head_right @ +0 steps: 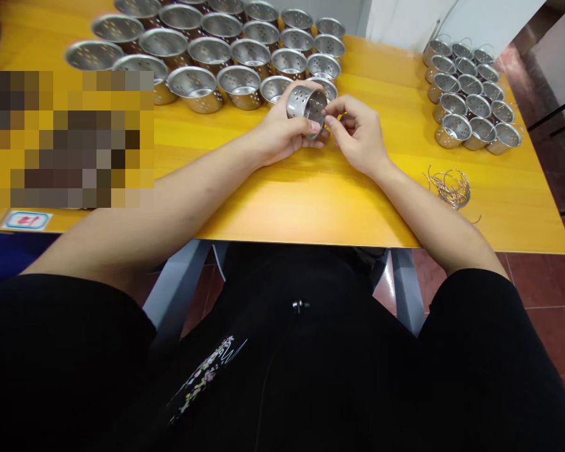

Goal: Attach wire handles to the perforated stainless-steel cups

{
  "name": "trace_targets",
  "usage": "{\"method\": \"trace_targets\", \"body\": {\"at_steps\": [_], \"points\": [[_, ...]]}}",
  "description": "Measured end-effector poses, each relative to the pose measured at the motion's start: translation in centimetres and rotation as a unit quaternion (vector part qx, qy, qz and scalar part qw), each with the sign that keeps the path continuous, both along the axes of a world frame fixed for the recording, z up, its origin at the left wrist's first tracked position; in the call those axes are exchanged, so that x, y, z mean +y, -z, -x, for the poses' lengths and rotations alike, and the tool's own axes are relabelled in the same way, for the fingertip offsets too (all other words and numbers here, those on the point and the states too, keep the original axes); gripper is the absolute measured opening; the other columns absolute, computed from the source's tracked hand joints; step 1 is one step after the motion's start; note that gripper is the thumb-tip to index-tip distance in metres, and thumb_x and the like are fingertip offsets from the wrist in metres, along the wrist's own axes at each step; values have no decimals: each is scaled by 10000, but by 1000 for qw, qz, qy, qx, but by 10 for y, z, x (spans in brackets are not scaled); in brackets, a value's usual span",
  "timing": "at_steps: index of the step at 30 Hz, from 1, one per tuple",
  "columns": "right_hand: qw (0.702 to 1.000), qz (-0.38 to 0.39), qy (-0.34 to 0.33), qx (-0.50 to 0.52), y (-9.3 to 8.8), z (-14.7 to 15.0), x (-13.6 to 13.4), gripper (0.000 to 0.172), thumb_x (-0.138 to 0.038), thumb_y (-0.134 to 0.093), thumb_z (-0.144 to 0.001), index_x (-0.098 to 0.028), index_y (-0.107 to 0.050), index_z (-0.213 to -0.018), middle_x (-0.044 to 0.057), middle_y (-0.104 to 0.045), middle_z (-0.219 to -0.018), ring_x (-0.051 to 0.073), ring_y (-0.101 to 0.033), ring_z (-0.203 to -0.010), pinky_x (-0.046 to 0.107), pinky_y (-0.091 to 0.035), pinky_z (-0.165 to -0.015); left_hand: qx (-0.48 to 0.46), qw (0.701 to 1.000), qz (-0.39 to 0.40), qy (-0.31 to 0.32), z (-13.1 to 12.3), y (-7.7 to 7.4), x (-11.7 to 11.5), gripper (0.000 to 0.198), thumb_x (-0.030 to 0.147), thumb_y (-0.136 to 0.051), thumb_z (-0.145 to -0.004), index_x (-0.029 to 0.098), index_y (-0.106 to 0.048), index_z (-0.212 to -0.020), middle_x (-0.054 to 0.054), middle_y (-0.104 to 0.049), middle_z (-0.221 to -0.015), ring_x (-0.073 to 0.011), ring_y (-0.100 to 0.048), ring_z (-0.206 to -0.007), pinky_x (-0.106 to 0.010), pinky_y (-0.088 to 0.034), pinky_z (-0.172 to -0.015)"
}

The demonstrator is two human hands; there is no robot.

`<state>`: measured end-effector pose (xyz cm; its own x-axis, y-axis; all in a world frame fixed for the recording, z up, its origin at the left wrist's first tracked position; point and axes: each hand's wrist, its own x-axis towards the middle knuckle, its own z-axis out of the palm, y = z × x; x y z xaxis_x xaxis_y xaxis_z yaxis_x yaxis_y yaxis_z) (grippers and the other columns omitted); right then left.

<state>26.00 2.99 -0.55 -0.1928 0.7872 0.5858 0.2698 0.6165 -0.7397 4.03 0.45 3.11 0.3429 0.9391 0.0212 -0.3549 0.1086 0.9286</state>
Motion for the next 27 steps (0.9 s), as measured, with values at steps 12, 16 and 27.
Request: {"method": "trace_targets", "body": {"at_steps": [12, 16, 27], "points": [[998, 7, -13, -64, -5, -1, -9, 843, -1168, -713, -1023, -330, -771, -1096, 52, -716, -992, 263, -695, -819, 479, -714, -839, -3, 1000, -27, 8, 4, 12, 8, 652, 168, -984, -760, 435, -786, -1321, 53, -897, -1104, -250, -904, -1048, -355, -727, -850], [994, 15, -22, -103, -12, -2, -19, 770, -1108, -727, -1064, -345, -828, -1072, 72, -733, -1020, 301, -715, -902, 525, -757, -976, -29, 998, -55, 27, 5, 17, 12, 620, 203, -1028, -747, 429, -804, -1280, 66, -875, -1191, -211, -843, -981, -342, -723, -819], [994, 15, -22, -107, -9, -3, -18, 738, -1060, -752, -1106, -331, -865, -1095, 91, -809, -1078, 323, -808, -982, 553, -799, -1056, -43, 997, -53, 26, 3, 11, 6, 621, 174, -1010, -692, 396, -793, -1230, 67, -835, -1117, -198, -809, -901, -336, -717, -776]]}}
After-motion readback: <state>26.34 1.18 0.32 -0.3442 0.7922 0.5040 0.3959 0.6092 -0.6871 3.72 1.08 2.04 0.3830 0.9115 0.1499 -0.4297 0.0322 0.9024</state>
